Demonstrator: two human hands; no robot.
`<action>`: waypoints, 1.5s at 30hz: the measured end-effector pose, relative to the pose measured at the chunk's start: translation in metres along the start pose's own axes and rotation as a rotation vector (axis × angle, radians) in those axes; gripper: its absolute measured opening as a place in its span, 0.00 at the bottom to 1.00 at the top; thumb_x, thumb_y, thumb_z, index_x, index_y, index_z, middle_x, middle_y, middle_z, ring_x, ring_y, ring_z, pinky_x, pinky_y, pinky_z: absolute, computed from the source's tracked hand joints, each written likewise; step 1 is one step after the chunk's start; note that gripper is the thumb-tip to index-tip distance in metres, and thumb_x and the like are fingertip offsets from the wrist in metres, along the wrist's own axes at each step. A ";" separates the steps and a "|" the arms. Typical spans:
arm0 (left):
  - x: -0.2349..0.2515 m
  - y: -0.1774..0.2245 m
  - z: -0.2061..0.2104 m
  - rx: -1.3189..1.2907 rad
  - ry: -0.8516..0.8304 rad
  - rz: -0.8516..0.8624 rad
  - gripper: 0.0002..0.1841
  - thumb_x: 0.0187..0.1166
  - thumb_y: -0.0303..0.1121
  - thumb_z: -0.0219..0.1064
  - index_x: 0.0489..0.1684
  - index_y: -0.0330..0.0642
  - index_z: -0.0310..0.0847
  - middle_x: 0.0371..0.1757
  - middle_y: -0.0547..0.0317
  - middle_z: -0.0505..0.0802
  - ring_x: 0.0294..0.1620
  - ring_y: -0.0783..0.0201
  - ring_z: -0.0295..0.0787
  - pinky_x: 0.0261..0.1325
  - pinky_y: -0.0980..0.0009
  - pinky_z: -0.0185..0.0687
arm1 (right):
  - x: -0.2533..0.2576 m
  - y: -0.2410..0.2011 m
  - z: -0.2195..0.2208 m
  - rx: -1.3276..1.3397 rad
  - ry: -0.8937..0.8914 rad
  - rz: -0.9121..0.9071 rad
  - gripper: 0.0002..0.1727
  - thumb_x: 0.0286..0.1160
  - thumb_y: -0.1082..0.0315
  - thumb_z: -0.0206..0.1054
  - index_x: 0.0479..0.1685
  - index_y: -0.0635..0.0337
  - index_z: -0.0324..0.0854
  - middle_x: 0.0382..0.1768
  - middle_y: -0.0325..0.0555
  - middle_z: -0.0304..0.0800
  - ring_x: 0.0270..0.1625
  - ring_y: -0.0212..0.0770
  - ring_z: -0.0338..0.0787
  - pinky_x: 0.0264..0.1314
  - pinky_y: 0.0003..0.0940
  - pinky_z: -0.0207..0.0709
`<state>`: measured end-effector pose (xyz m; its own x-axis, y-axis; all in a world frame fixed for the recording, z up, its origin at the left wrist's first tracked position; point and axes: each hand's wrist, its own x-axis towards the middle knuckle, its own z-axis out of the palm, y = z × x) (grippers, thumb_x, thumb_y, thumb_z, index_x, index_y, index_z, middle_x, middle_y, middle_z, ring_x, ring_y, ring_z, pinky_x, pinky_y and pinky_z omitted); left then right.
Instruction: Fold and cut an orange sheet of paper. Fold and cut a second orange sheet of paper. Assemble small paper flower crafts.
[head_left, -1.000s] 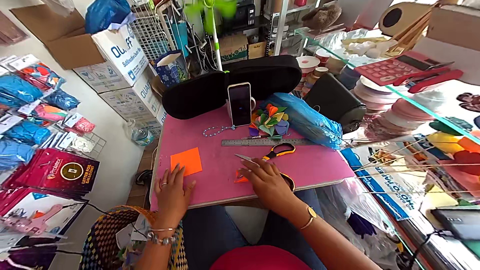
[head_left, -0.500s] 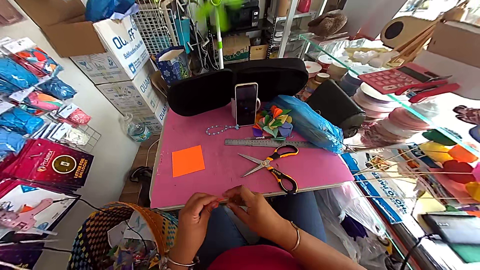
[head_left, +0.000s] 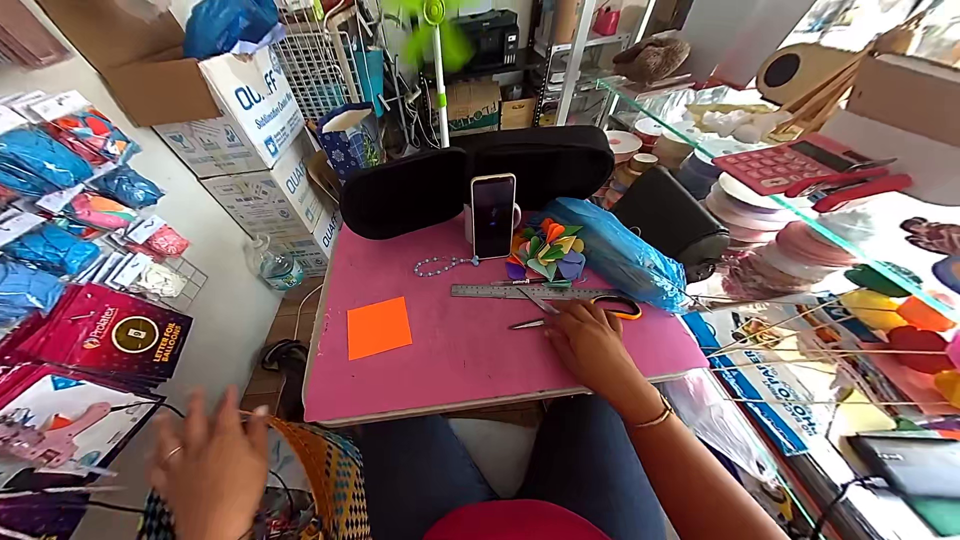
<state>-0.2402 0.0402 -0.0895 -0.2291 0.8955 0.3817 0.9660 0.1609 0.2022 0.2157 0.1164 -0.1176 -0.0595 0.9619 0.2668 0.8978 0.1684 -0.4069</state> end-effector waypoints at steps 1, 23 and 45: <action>0.003 0.017 0.010 -0.069 -0.015 0.071 0.29 0.85 0.43 0.61 0.78 0.28 0.74 0.84 0.19 0.67 0.84 0.09 0.50 0.73 0.12 0.44 | 0.014 -0.002 -0.011 0.055 -0.015 0.010 0.17 0.85 0.61 0.62 0.60 0.61 0.89 0.74 0.57 0.83 0.82 0.65 0.73 0.79 0.73 0.57; 0.011 0.100 0.122 -0.275 0.101 0.121 0.35 0.84 0.62 0.47 0.77 0.47 0.80 0.82 0.48 0.81 0.86 0.35 0.67 0.81 0.32 0.55 | 0.221 0.002 -0.016 0.738 0.210 0.004 0.20 0.88 0.70 0.60 0.75 0.64 0.78 0.63 0.55 0.87 0.57 0.40 0.90 0.58 0.37 0.85; 0.013 0.097 0.119 -0.208 -0.001 0.195 0.33 0.85 0.62 0.43 0.74 0.55 0.84 0.82 0.60 0.82 0.87 0.40 0.68 0.82 0.35 0.53 | 0.112 -0.010 -0.018 0.845 0.202 -0.040 0.20 0.85 0.70 0.61 0.72 0.69 0.76 0.67 0.55 0.87 0.64 0.39 0.90 0.68 0.37 0.83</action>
<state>-0.1352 0.1166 -0.1726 -0.0410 0.9016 0.4307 0.9465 -0.1031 0.3059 0.2077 0.2189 -0.0677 0.0663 0.9087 0.4122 0.2668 0.3819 -0.8849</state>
